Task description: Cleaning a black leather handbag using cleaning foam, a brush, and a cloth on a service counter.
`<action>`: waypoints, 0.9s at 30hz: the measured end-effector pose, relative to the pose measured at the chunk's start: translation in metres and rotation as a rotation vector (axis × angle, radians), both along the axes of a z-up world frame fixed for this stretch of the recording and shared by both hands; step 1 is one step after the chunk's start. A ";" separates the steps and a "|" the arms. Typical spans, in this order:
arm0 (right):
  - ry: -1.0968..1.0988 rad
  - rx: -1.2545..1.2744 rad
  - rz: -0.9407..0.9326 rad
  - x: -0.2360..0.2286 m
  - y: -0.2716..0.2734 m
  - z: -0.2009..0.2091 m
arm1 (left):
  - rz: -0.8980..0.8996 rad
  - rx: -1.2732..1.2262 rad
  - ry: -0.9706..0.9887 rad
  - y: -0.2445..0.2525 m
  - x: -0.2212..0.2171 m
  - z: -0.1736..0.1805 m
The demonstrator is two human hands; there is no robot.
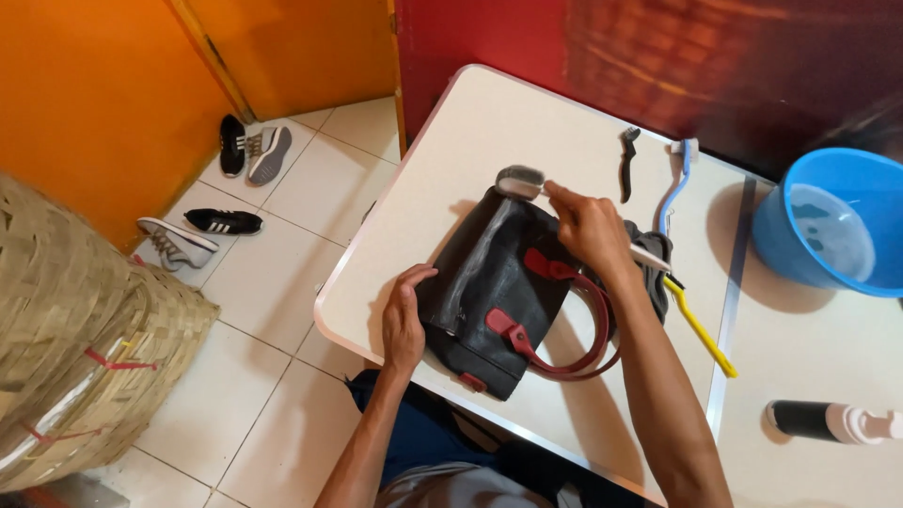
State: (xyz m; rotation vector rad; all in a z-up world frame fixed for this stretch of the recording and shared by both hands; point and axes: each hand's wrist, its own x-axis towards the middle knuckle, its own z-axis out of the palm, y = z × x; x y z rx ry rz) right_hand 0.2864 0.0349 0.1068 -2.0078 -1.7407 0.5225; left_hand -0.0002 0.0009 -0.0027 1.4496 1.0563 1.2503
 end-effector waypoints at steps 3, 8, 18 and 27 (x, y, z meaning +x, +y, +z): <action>0.180 -0.009 0.112 -0.022 -0.010 0.001 | 0.014 0.030 -0.017 0.007 -0.001 0.002; -0.063 0.171 -0.028 -0.011 -0.037 -0.037 | 0.017 0.042 -0.006 0.001 -0.001 0.003; 0.036 0.342 0.080 -0.044 -0.088 -0.049 | -0.039 0.018 0.049 0.002 -0.002 0.001; -0.086 0.213 0.275 -0.076 -0.091 -0.005 | -0.020 0.012 0.053 0.007 -0.004 0.003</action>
